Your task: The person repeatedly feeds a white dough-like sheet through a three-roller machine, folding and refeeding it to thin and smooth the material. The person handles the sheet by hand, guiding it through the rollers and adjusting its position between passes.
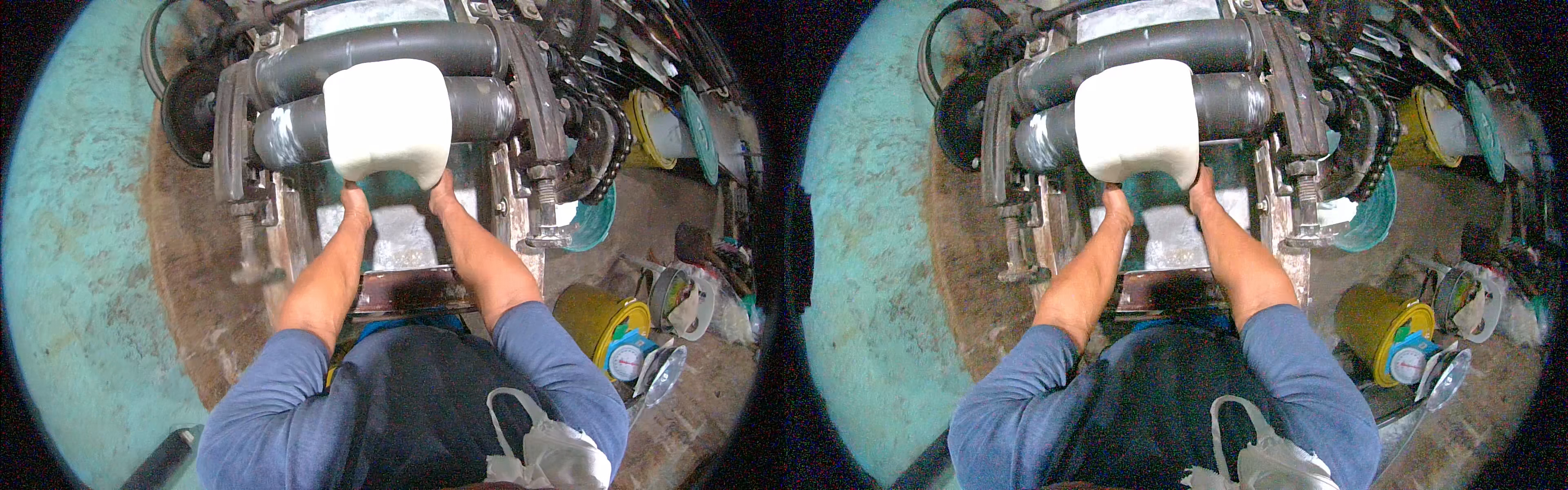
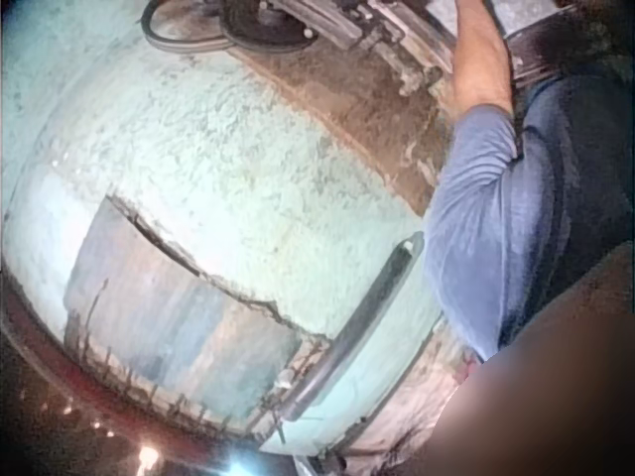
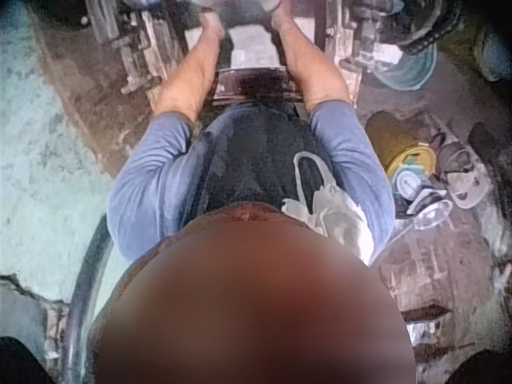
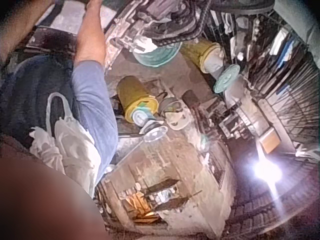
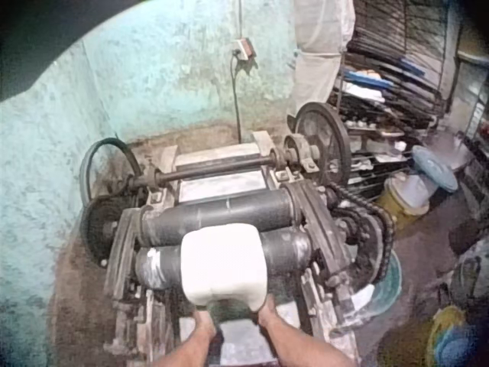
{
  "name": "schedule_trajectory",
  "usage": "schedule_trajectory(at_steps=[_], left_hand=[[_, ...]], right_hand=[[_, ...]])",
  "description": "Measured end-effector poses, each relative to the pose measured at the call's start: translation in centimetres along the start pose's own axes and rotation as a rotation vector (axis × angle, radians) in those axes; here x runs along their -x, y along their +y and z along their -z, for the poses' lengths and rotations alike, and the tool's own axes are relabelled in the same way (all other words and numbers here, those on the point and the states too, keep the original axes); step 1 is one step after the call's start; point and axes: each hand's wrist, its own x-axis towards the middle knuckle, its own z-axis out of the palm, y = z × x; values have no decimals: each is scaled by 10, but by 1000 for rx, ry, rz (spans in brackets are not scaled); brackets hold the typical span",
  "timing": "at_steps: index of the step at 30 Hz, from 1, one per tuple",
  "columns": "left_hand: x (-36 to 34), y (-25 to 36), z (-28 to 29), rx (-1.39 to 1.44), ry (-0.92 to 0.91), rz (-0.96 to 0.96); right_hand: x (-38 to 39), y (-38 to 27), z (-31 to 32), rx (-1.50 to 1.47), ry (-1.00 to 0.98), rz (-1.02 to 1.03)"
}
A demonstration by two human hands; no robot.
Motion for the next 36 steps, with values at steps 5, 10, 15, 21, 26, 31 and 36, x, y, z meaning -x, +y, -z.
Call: schedule_trajectory(at_steps=[5,10,15,21,26,31,36], left_hand=[[-22,23,-16,-41,-152,65],[-31,56,-58,-21,-606,-66],[-31,38,-65,-149,-641,-159],[25,53,-74,-97,-373,131],[16,43,-62,-84,-230,118],[30,38,-69,-9,-149,27],[11,49,-74,419,-228,112]], right_hand=[[3,4,-28,6,213,130],[-46,-29,-69,122,-74,83],[-36,-14,-94,270,-187,339],[-23,-6,-67,570,-46,632],[15,-47,-79,621,80,255],[7,-37,-80,-135,-174,-118],[-34,-2,-63,567,-100,239]])
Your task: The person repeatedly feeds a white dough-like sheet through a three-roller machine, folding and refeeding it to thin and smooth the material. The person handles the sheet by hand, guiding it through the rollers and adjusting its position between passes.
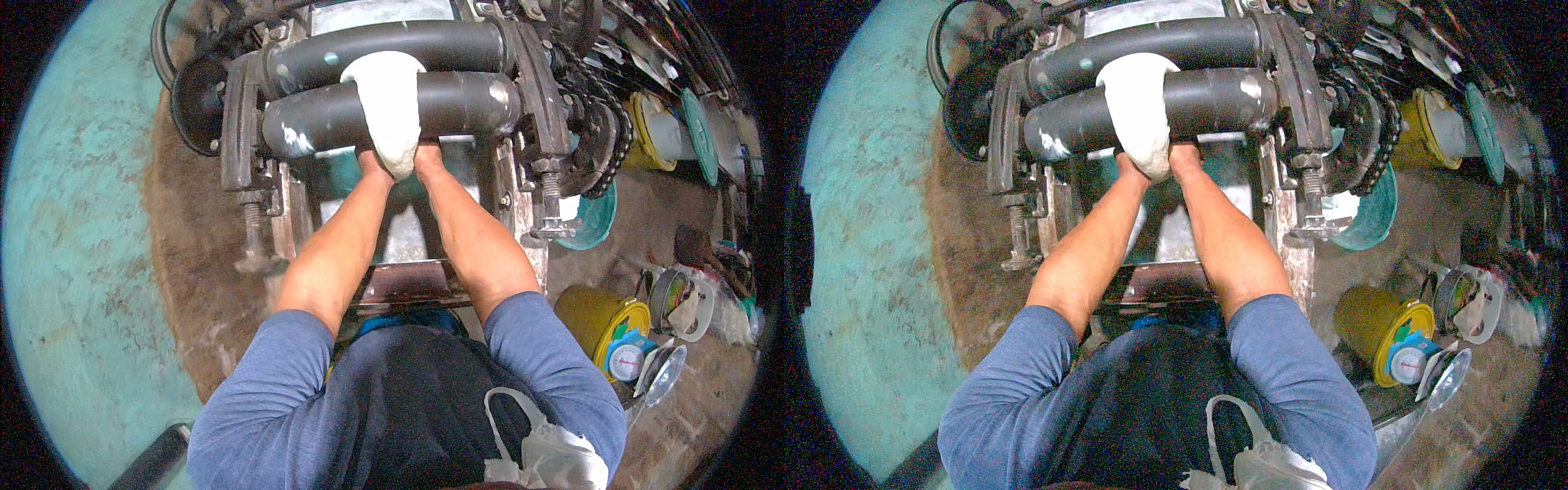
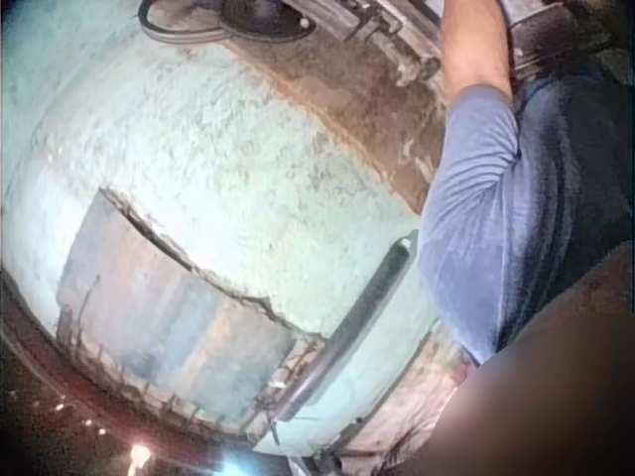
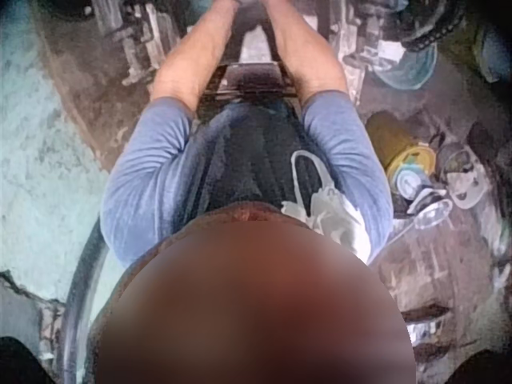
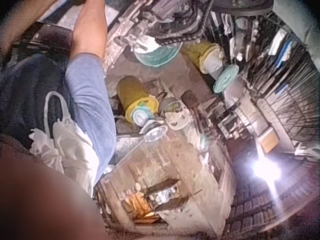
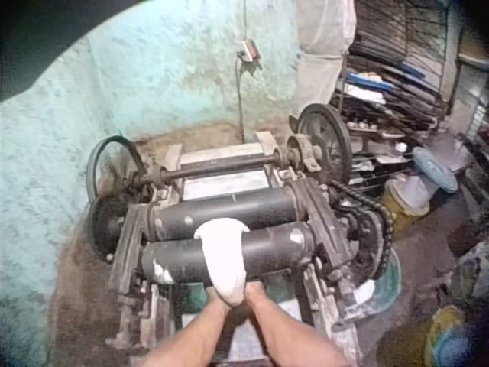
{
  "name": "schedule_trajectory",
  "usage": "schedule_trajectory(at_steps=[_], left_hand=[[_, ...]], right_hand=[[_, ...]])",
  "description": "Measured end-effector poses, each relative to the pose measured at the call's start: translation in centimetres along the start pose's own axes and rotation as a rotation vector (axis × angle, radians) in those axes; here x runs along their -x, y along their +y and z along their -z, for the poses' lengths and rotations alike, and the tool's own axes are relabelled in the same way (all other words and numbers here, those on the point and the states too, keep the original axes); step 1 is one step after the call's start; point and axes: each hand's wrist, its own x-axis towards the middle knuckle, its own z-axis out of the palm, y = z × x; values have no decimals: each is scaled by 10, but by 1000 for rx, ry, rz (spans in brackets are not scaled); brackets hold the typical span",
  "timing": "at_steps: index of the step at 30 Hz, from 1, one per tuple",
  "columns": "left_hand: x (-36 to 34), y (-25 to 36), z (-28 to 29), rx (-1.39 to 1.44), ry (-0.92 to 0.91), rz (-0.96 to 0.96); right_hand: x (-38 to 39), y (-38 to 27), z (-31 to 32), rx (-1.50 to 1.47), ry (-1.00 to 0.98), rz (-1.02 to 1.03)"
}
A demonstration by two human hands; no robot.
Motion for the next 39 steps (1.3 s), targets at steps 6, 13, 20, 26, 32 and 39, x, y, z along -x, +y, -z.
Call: schedule_trajectory(at_steps=[6,13,20,26,32,39], left_hand=[[12,5,-9,-39,143,33],[-27,-18,60,-784,198,-386],[12,-3,-8,-178,85,114],[9,-28,45,-480,133,82],[-5,-19,3,-243,133,247],[11,-21,-5,-282,140,101]], right_hand=[[-8,13,1,-195,-146,-225],[20,-14,4,-265,-42,-133],[5,2,10,-284,-43,-234],[62,-30,13,-362,53,-462],[23,-19,18,-791,-14,-477],[57,-31,20,-478,73,-334]])
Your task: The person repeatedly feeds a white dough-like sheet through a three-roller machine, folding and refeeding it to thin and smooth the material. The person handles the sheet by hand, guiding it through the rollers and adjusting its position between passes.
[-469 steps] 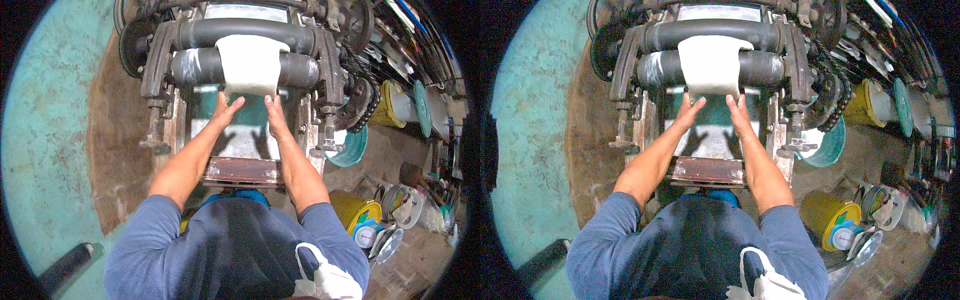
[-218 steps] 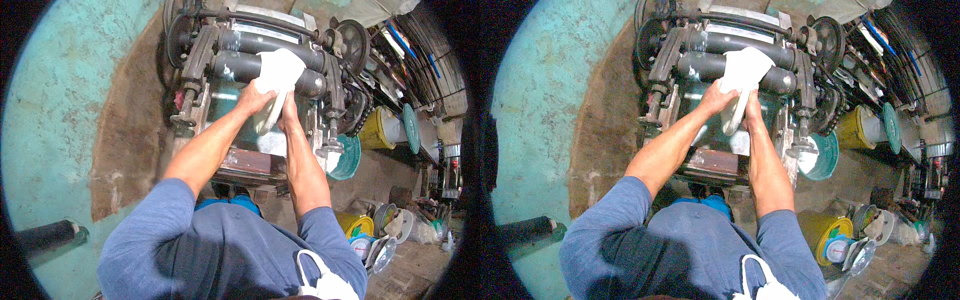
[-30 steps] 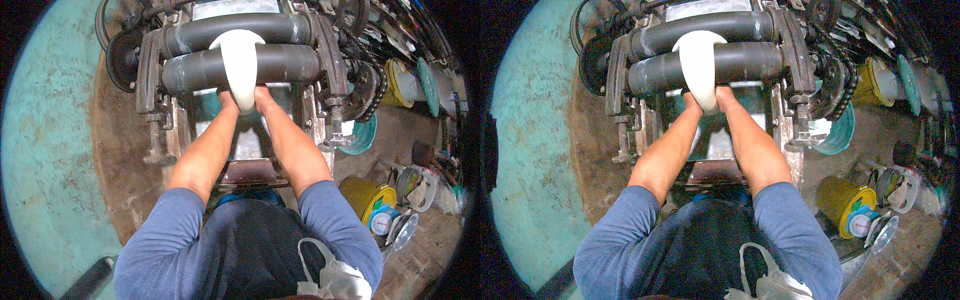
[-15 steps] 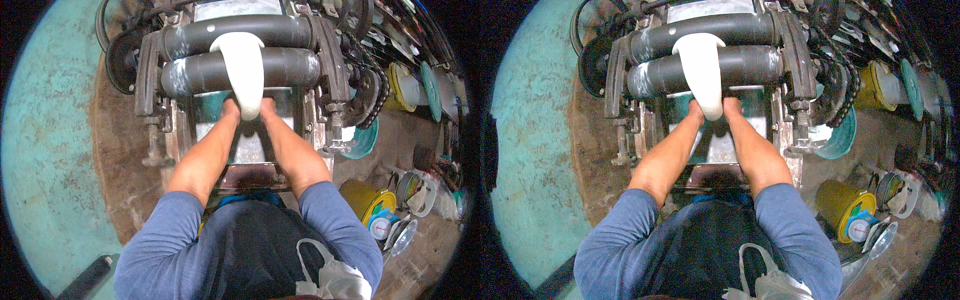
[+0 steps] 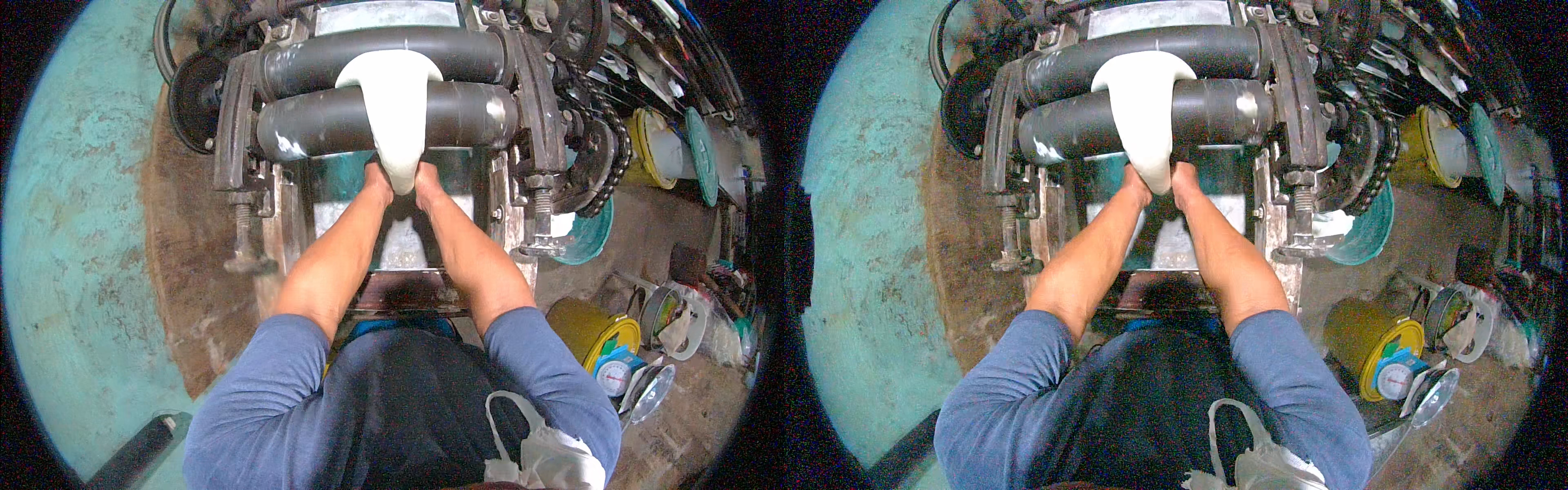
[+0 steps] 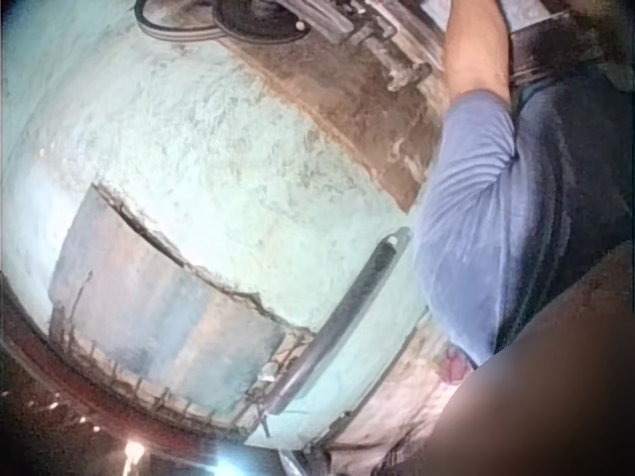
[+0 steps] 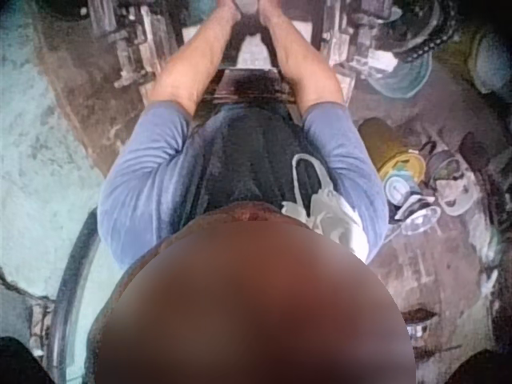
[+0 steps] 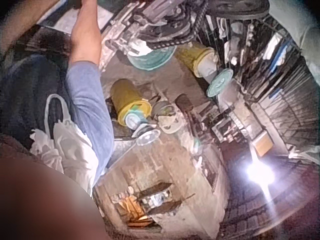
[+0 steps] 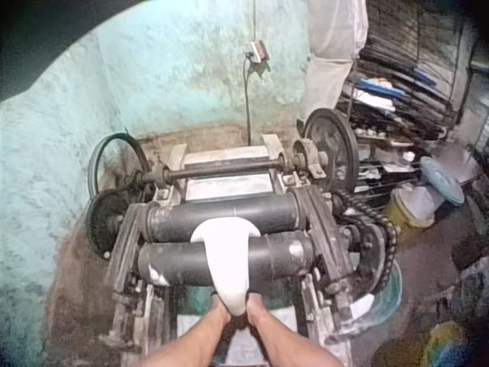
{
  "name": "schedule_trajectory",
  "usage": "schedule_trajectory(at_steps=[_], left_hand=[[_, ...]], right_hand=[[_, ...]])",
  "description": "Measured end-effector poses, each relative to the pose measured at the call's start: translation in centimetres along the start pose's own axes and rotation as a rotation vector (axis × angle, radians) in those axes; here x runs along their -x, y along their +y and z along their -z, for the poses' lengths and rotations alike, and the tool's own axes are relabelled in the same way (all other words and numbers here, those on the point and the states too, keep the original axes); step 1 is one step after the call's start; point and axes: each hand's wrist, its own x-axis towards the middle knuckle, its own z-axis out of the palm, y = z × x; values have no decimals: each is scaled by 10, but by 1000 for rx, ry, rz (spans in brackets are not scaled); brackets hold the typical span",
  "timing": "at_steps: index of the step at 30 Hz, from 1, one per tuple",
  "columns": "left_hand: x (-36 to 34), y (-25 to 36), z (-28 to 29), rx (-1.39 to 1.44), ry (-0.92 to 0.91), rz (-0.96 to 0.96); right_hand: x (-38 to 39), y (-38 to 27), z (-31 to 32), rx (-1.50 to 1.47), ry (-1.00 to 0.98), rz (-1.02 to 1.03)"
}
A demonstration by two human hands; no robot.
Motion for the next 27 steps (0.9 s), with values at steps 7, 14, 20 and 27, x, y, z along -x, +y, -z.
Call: schedule_trajectory(at_steps=[7,14,20,27], left_hand=[[-30,-8,16,-509,92,-260],[56,-10,46,-809,-151,-766],[50,2,20,-1205,-200,-750],[60,19,4,-1348,-171,-700]], right_hand=[[9,-6,10,181,-76,9],[79,-35,36,-60,-394,194],[81,-78,-14,816,-135,469],[62,-79,-20,1021,-13,380]])
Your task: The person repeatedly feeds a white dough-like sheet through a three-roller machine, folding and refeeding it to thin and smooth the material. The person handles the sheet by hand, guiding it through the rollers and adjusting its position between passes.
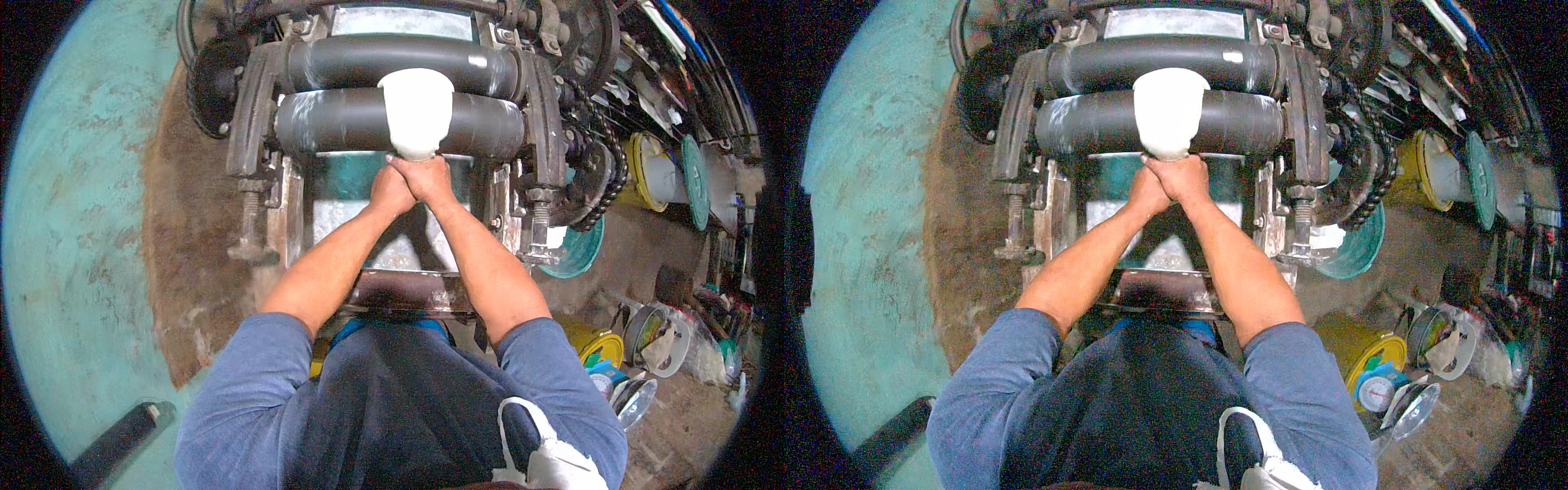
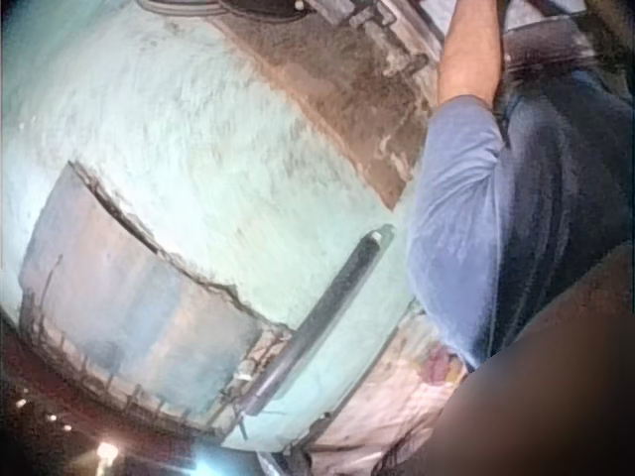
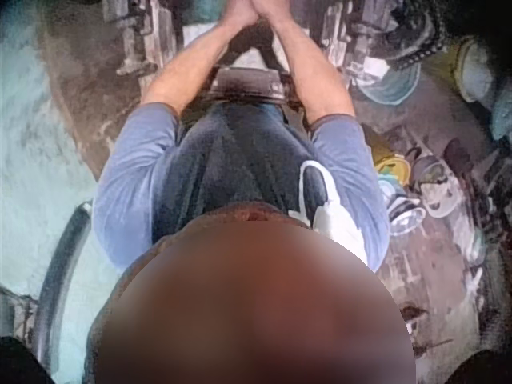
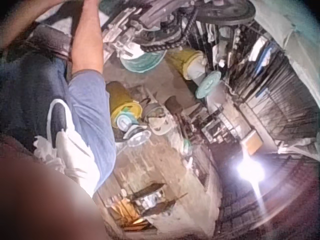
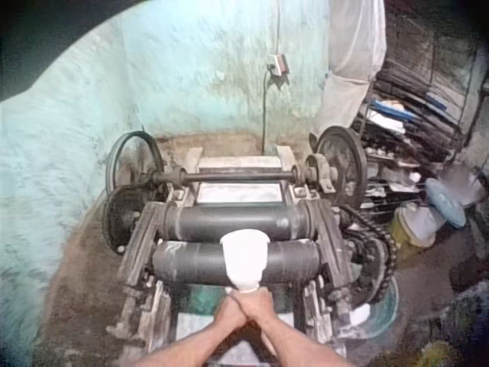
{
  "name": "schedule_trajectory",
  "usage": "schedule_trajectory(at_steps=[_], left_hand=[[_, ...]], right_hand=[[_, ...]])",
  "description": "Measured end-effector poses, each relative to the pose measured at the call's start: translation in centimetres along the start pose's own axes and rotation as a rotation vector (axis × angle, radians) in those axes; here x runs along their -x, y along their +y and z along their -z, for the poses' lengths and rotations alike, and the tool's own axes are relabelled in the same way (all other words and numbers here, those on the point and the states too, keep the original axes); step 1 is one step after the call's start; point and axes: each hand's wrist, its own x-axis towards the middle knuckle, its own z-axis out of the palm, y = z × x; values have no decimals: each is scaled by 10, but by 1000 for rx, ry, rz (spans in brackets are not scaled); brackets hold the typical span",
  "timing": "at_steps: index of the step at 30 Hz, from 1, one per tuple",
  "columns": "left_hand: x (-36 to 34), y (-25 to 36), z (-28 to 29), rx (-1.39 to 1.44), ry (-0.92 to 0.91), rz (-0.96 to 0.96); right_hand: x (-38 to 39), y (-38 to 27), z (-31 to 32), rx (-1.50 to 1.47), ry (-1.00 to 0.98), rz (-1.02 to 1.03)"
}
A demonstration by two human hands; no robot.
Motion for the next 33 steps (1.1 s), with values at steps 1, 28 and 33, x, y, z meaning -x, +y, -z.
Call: schedule_trajectory(at_steps=[1,28,33], left_hand=[[4,6,7,6,29,7],[-6,-76,32,1496,371,641],[-97,-30,31,2221,-25,333]], right_hand=[[4,-8,4,-35,-3,-29],[-53,-119,119,543,557,599],[-11,-72,88,495,311,784]])
